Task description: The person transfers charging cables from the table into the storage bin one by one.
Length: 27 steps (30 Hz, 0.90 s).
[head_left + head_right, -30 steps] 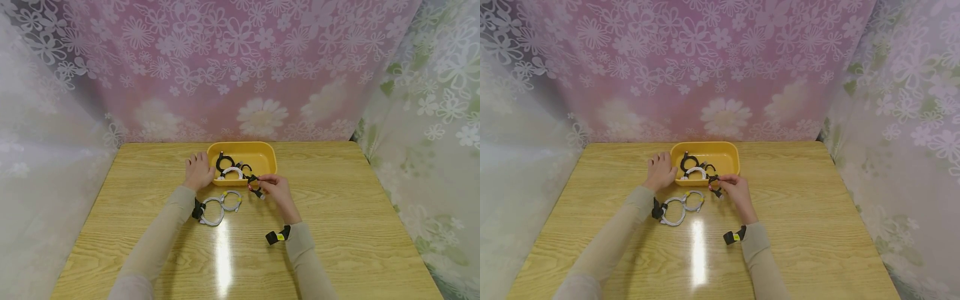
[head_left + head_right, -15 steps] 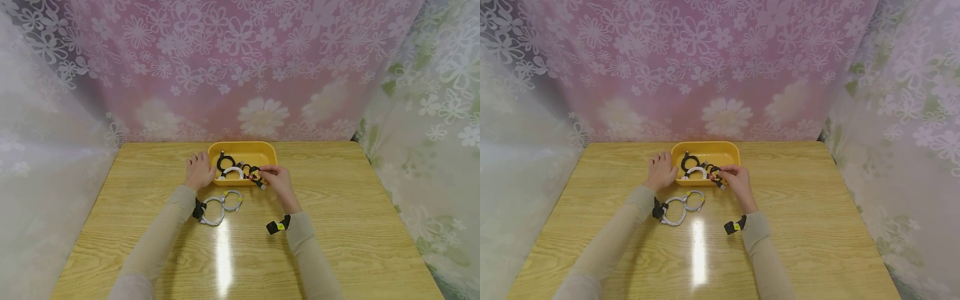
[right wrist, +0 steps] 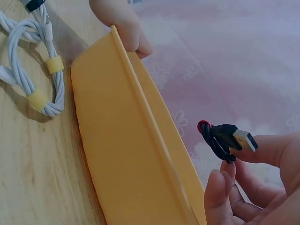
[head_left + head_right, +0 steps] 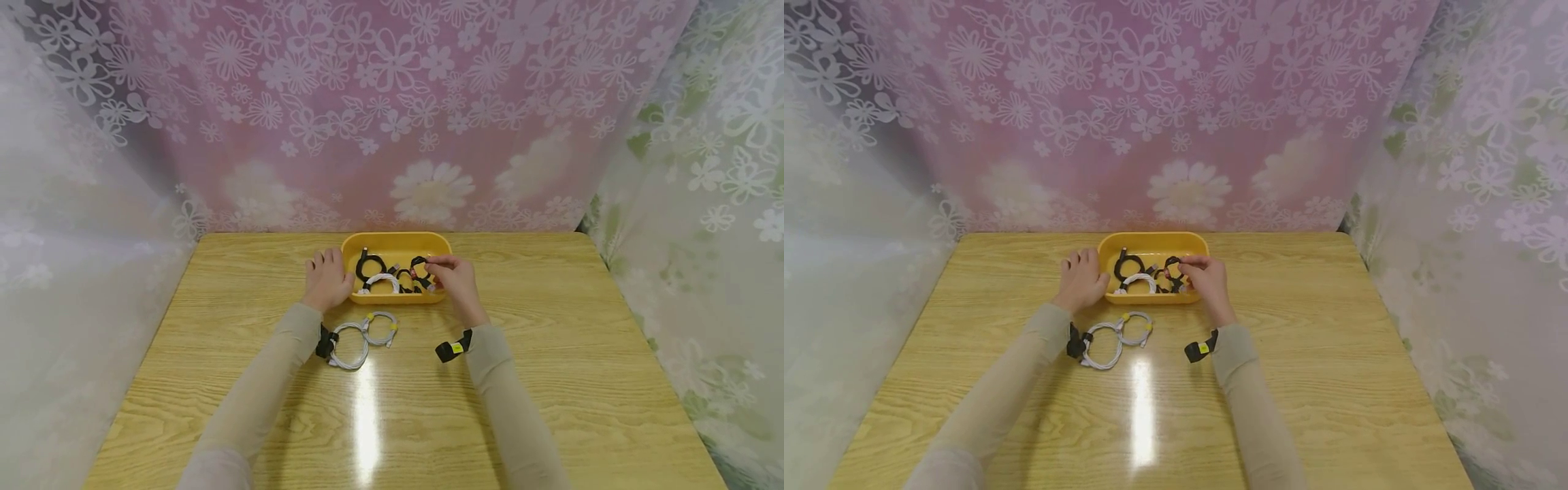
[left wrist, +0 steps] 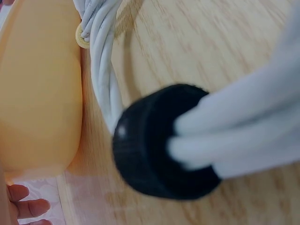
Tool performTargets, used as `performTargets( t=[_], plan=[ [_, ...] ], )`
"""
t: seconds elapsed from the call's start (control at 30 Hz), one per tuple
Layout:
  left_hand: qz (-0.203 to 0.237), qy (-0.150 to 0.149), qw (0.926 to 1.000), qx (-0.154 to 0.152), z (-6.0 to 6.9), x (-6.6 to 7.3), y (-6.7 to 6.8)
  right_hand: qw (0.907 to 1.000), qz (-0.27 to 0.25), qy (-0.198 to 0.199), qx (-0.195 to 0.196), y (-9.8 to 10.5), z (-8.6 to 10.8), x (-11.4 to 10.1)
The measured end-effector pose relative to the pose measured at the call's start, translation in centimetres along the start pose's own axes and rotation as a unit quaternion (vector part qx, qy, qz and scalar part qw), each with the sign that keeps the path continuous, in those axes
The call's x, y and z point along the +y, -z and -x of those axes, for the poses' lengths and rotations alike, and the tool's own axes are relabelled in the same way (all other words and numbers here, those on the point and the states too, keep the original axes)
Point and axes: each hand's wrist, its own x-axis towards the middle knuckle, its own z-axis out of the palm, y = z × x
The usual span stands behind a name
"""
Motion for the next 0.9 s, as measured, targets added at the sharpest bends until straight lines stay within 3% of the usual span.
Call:
performTargets(
  t=[0.5, 0.9],
  plan=[
    [-0.001, 0.000, 1.0000, -0.005, 0.3, 0.1, 0.3, 0.9988, 0.019, -0.046, 0.003, -1.9, -4.1, -0.6],
    [-0.009, -0.001, 0.9999, -0.005, 0.0, 0.0, 0.1, 0.9976, 0.070, -0.002, 0.003, -2.6, -5.6, 0.2]
  ],
)
